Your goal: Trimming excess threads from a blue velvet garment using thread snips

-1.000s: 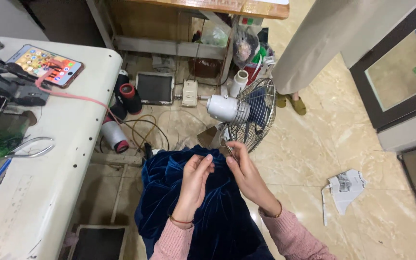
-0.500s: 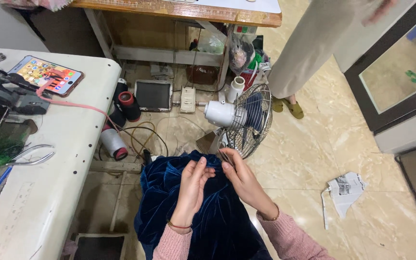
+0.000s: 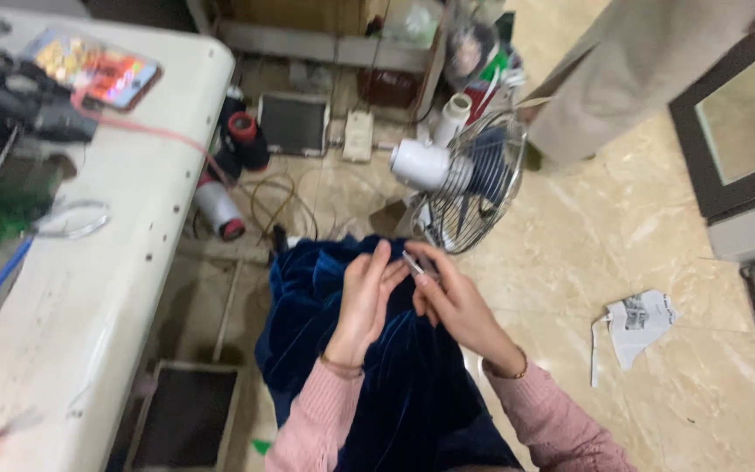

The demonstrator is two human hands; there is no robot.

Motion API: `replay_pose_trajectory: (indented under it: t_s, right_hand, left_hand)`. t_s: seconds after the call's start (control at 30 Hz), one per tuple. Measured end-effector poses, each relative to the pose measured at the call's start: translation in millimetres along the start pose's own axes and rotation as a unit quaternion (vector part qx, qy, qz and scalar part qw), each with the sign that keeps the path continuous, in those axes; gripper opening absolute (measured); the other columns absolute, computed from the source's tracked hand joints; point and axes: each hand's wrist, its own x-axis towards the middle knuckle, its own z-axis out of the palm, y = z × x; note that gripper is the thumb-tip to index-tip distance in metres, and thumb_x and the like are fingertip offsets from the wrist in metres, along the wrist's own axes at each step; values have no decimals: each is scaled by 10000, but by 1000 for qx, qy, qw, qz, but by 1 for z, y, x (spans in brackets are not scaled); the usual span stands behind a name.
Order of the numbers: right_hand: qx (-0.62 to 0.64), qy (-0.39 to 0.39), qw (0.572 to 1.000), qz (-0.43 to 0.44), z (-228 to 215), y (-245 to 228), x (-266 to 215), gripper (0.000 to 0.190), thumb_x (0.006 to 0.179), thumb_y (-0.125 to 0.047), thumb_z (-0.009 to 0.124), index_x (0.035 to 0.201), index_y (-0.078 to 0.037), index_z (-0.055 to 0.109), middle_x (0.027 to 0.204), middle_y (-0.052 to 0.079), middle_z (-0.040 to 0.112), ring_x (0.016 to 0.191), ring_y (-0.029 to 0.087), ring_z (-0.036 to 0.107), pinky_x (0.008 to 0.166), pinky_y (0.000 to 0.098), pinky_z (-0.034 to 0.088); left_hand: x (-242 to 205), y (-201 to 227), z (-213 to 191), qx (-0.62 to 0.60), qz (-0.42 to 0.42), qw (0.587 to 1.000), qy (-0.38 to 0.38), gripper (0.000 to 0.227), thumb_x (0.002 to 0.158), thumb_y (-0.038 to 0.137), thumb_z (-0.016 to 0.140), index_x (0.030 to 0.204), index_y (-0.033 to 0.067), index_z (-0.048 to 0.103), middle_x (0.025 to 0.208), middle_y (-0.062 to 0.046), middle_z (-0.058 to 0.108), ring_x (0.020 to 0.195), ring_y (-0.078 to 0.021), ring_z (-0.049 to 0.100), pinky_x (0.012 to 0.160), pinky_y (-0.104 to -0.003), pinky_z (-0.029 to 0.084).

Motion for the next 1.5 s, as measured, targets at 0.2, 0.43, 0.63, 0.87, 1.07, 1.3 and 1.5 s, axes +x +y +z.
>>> replay_pose_trajectory:
  t_s: [0.2, 0.43, 0.63, 0.87, 1.07, 1.3, 1.5]
  right_hand:
    - [24, 14, 1000, 11, 3, 14, 3, 519, 1039, -99, 404, 1552, -87, 322, 584, 83, 600, 387, 167, 557, 400, 232, 450]
    - [35, 20, 999, 9, 5, 20, 5, 515, 1044, -75, 399, 1552, -89, 317, 565, 96, 583, 366, 161, 540, 383, 211, 437]
    - [51, 14, 999, 1, 4, 27, 7, 508, 1050, -102, 394, 1553, -106, 321, 570, 122, 601, 353, 180, 539, 358, 212, 423]
    - [55, 14, 998, 1, 5, 32, 7, 494, 1048, -114, 398, 1539, -99, 344, 567, 108, 576, 358, 175, 535, 361, 211, 418]
    - [59, 28, 998, -5, 7, 38, 8, 476, 1049, -114, 392, 1524, -83, 370, 567, 97, 564, 372, 174, 544, 366, 219, 426]
    - [103, 82, 991, -36, 6, 38, 9, 453, 1060, -135, 378, 1510, -85, 377, 590, 82, 538, 402, 174, 557, 395, 220, 429]
    - [-8, 180, 978, -104, 9, 28, 7, 459, 1032, -89, 543, 1480, -24, 465, 740, 83, 564, 621, 149, 532, 578, 242, 470]
  left_hand:
    - [-3, 9, 5, -55, -11, 998, -25, 260, 917, 146, 774, 915, -44, 596, 922, -199, 669, 954, -390, 731, 931, -552, 555]
    - [-1, 8, 2, -43, -25, 998, -43, 199, 937, 163, 756, 920, -10, 659, 952, -184, 743, 914, -282, 763, 883, -450, 606]
    - [-6, 14, 6, -35, -28, 998, -49, 201, 935, 185, 761, 899, 18, 654, 916, -101, 721, 940, -265, 755, 914, -432, 595]
    - [-5, 13, 3, -30, -29, 998, -48, 220, 947, 205, 752, 908, 15, 648, 912, -105, 713, 970, -267, 747, 934, -421, 589]
    - [-6, 14, 3, -29, -27, 998, -58, 227, 963, 196, 734, 936, -9, 642, 970, -170, 720, 1027, -309, 732, 967, -449, 568]
    - [-10, 22, 8, -42, -31, 997, -64, 211, 983, 174, 706, 903, -1, 620, 985, -245, 734, 1044, -355, 729, 963, -415, 579]
    - [-13, 25, 11, -42, -23, 997, -69, 214, 986, 189, 704, 893, 15, 622, 933, -207, 737, 1017, -344, 741, 945, -405, 590]
